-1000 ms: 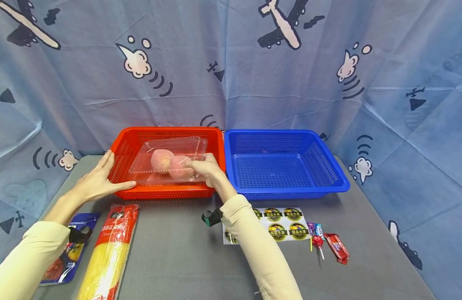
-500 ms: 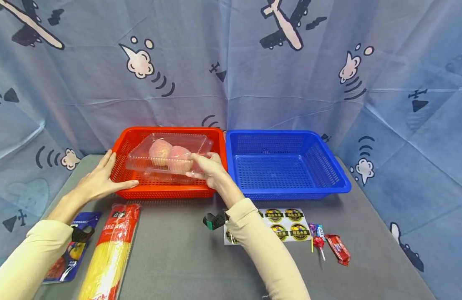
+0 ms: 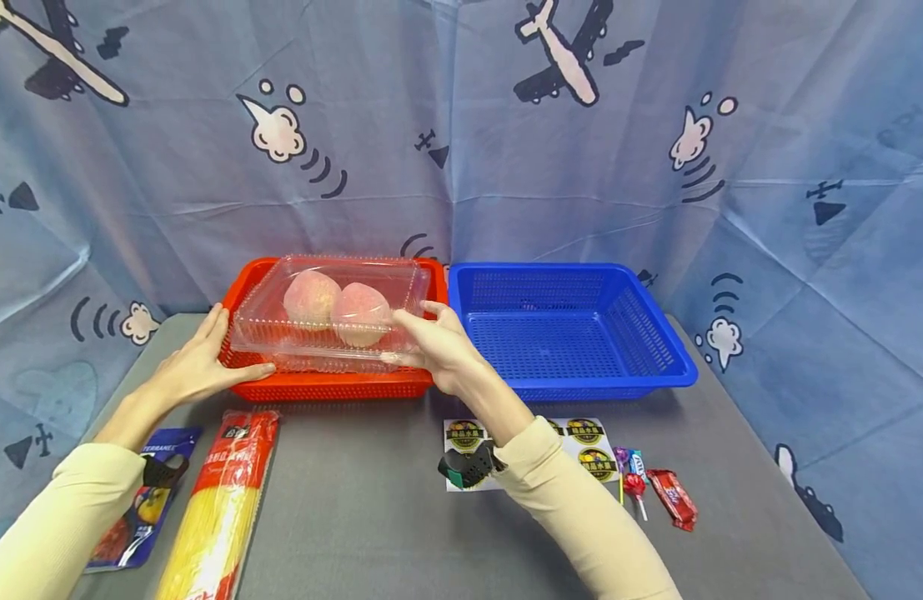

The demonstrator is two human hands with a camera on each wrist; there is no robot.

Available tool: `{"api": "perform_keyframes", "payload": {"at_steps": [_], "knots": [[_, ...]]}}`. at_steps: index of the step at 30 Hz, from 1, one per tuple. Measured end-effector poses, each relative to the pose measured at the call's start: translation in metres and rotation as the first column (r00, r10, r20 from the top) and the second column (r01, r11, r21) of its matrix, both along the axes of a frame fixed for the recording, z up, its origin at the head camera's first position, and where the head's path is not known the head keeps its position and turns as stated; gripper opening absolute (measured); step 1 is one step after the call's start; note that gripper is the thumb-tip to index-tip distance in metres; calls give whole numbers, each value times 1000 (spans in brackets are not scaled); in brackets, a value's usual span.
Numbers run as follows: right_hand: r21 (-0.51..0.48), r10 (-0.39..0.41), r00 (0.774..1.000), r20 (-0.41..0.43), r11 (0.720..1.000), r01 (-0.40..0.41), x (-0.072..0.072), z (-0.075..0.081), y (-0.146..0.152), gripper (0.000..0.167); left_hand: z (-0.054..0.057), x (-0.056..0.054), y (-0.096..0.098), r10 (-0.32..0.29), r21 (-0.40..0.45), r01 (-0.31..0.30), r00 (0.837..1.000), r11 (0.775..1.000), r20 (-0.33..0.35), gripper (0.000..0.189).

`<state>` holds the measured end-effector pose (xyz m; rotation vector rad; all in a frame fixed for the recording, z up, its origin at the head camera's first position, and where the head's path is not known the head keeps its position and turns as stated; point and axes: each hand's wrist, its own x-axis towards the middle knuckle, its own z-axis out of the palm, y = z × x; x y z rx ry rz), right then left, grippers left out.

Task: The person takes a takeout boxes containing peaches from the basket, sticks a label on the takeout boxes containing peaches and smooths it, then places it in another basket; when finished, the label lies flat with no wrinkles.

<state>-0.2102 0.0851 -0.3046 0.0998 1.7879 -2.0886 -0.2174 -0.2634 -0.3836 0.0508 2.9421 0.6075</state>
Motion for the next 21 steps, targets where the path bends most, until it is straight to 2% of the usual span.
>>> {"api": "perform_keyframes", "payload": {"at_steps": [6, 12, 17, 21], "knots": [[-8, 31, 1000, -1, 999, -31, 27, 7, 18, 75, 0, 1, -2, -31, -10, 30, 999, 999, -37, 130], [-1, 87, 996, -19, 996, -87, 58, 8, 33, 78, -1, 2, -3, -28, -10, 28, 999, 1000, -40, 132], [-1, 137, 990, -30, 991, -137, 88, 1, 39, 79, 0, 1, -3, -21, -15, 20, 999, 1000, -36, 133], [35, 197, 980, -33, 980, -196, 109, -9, 44, 79, -1, 2, -3, -23, 2, 23, 998, 1000, -53, 130]]}}
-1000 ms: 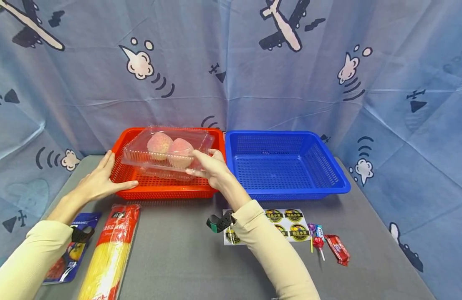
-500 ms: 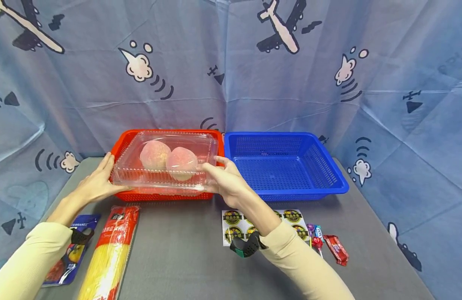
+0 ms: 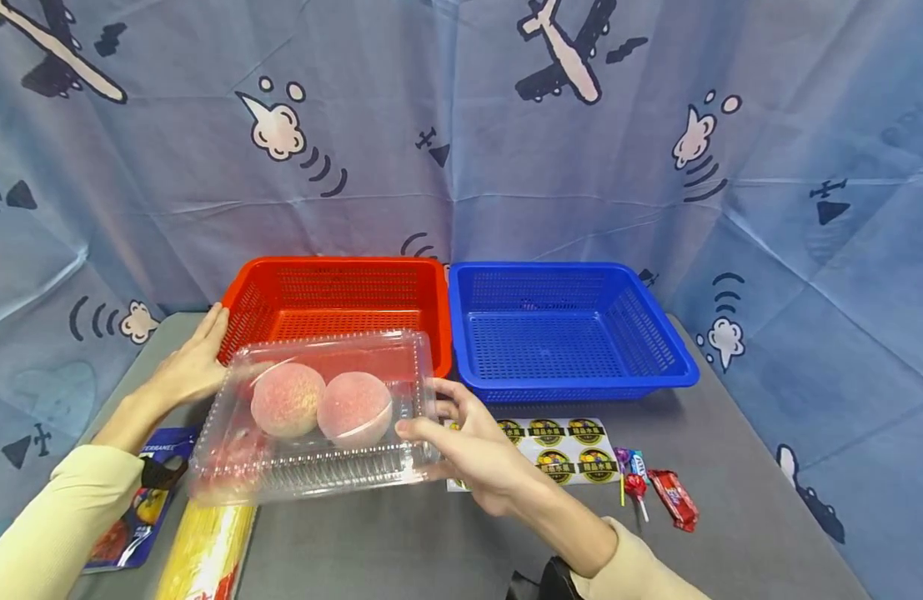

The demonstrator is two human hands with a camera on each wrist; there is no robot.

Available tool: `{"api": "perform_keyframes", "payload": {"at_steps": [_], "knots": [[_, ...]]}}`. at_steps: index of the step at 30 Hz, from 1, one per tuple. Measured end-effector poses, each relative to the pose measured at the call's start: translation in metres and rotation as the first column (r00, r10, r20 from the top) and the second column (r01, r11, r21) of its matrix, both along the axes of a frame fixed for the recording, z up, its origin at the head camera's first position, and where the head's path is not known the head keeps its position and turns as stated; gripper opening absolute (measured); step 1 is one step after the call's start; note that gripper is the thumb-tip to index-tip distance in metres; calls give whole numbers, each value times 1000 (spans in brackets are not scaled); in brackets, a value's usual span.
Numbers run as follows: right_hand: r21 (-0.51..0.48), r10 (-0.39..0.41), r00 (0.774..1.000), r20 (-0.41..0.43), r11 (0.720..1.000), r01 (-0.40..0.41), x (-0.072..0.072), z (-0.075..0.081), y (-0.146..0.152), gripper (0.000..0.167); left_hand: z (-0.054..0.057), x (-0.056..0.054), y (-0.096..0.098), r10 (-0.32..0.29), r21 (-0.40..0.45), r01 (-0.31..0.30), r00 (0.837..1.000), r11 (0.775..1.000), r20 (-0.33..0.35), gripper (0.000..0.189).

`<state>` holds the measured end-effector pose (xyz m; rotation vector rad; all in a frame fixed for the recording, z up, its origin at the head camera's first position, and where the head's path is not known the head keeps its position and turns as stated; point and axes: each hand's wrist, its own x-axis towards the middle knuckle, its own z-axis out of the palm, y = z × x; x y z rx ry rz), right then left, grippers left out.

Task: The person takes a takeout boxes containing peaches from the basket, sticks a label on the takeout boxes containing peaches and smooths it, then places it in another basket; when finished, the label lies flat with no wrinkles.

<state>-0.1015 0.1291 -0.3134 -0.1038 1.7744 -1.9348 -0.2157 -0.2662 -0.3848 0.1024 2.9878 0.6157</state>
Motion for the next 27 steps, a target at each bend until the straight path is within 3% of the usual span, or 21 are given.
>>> {"api": "perform_keyframes", "payload": {"at_steps": [5, 11, 20, 27], "knots": [[14, 57, 998, 12, 998, -57, 20, -18, 7, 78, -1, 0, 2, 23, 37, -23, 1000, 999, 12, 135], [39, 63, 997, 35, 997, -64, 34, -46, 9, 80, -2, 1, 2, 36, 57, -38, 999, 998, 27, 138], [89, 18, 998, 63, 996, -24, 34, -71, 8, 78, -3, 1, 3, 28, 60, -30, 999, 998, 35, 138], [47, -7, 996, 91, 999, 3, 31, -80, 10, 84, -2, 1, 3, 31, 65, -32, 999, 997, 27, 138]]}}
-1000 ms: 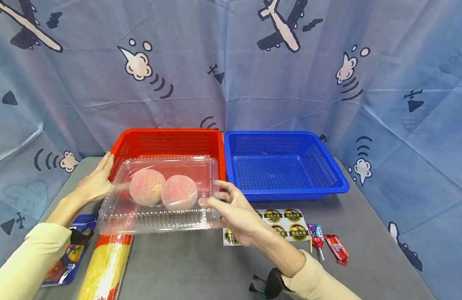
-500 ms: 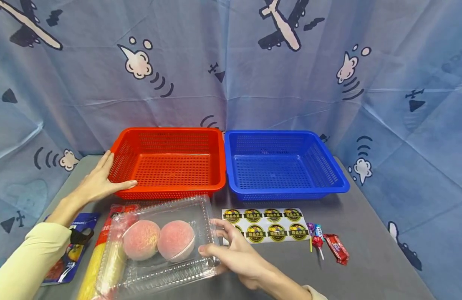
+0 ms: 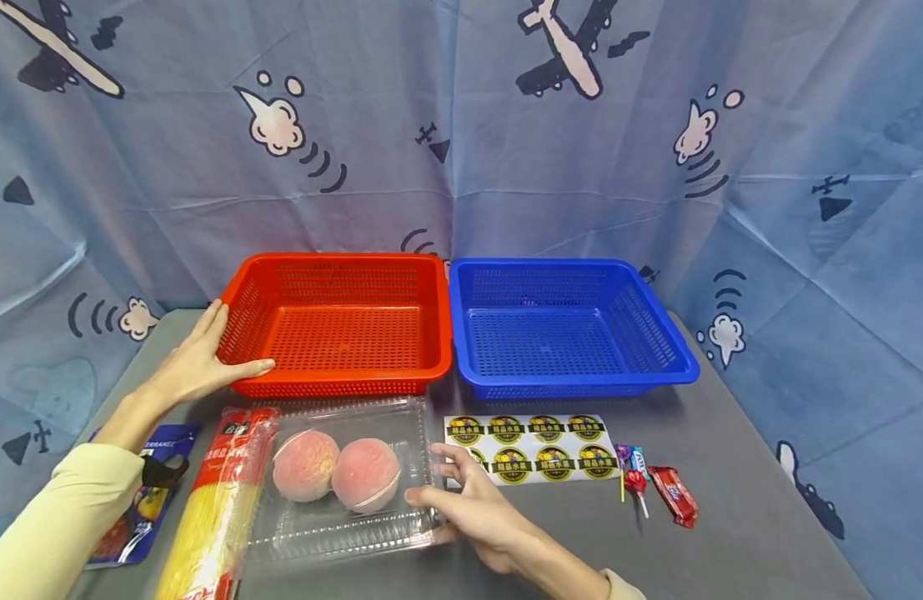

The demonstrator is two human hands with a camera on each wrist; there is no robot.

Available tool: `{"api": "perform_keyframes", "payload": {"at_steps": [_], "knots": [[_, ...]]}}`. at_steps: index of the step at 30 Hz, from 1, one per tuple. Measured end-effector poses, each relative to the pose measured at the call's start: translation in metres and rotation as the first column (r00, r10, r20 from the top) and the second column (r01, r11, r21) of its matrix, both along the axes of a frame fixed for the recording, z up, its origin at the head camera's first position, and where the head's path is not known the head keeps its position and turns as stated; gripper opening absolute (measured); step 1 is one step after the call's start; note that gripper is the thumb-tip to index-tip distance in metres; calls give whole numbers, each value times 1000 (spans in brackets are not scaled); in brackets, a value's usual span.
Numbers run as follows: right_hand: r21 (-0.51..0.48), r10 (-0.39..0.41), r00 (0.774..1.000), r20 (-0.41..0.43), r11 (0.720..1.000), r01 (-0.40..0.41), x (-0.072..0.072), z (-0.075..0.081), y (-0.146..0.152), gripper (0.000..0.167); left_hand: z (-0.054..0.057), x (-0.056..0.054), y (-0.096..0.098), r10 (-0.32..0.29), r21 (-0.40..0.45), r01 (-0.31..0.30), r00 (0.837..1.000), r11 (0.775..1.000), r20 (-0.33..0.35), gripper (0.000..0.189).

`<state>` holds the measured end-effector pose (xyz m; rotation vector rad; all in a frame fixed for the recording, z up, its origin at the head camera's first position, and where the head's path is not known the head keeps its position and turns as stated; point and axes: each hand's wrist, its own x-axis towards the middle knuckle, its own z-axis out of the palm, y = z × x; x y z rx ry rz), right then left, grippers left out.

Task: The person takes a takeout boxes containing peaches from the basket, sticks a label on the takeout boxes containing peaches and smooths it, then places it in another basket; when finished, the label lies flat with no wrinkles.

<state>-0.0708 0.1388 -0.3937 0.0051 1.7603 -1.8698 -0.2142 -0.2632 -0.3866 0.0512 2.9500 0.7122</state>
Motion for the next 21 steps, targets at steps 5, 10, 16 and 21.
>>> {"api": "perform_keyframes", "payload": {"at_steps": [5, 10, 16, 21], "knots": [[-8, -17, 1000, -13, 1000, 17, -3, -5, -1, 85, 0, 0, 0, -2, 1, 2, 1000, 1000, -9, 137], [-54, -18, 1000, -3, 998, 17, -5, -7, -1, 82, -1, 0, 0, -2, -4, 1, 1000, 1000, -13, 137], [-41, 1, 1000, -26, 999, -2, -6, -10, 2, 76, -2, -1, 0, 1, -11, -1, 1000, 1000, -11, 137], [-4, 26, 999, -40, 1000, -27, -6, -12, 4, 77, -1, -1, 0, 4, -17, -4, 1000, 1000, -15, 137]]}}
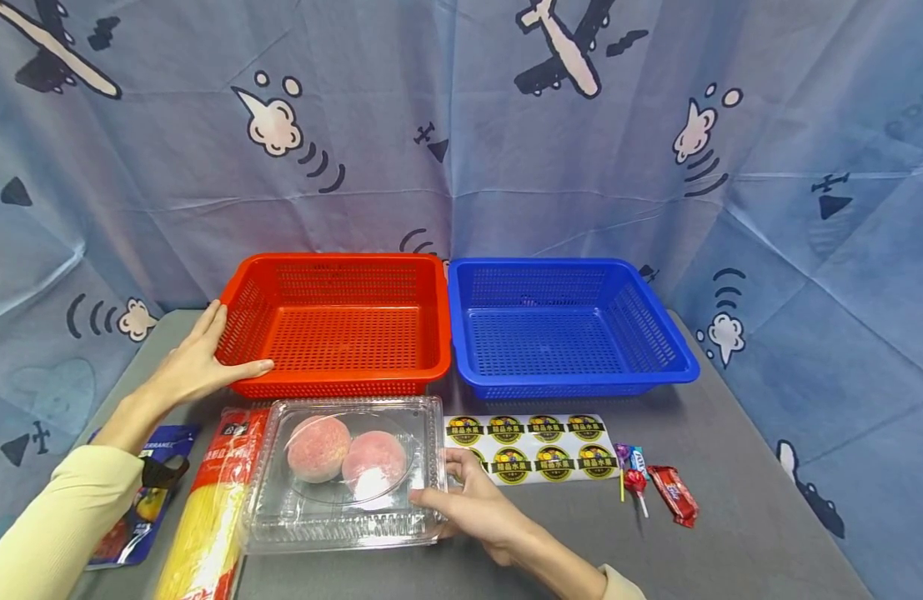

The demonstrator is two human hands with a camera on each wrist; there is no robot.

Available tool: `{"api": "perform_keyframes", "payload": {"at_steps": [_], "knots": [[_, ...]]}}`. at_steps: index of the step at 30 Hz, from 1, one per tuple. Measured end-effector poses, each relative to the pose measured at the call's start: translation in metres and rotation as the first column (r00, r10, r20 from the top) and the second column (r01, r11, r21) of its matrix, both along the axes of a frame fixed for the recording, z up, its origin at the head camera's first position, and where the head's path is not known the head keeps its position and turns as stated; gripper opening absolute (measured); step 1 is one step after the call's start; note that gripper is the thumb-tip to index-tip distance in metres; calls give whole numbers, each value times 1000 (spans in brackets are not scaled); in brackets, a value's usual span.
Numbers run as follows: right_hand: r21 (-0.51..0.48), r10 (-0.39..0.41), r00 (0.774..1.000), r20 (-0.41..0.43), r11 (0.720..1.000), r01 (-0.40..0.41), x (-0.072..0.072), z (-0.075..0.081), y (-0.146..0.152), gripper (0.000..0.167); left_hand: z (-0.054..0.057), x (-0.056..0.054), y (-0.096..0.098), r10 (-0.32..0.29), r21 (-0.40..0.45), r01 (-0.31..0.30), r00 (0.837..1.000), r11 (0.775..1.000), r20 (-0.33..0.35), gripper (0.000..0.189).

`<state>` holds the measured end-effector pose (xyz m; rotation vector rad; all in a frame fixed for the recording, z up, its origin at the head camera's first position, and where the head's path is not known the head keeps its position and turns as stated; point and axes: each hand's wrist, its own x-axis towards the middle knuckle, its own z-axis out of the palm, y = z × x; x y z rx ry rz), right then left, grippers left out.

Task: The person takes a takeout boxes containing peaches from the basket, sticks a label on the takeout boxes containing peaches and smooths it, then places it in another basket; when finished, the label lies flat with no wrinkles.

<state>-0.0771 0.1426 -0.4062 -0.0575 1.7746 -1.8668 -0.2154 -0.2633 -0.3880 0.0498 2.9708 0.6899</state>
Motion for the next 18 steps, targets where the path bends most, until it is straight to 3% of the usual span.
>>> {"api": "perform_keyframes", "payload": {"at_steps": [6, 12, 15, 18], "knots": [[51, 33, 999, -12, 998, -33, 0, -1, 3, 77, 0, 0, 1, 0, -1, 0, 1000, 1000, -5, 137], [197, 90, 992, -86, 978, -72, -2, 3, 13, 82, 1, 1, 1, 0, -3, 0, 1000, 1000, -18, 135], [234, 110, 981, -160, 970, -70, -5, 6, 21, 80, 1, 4, 1, -3, -11, 2, 995, 1000, -102, 128], [305, 146, 943, -298, 951, -51, -13, 8, 31, 71, 1, 9, 4, -8, -12, 6, 972, 1000, -233, 113]]}}
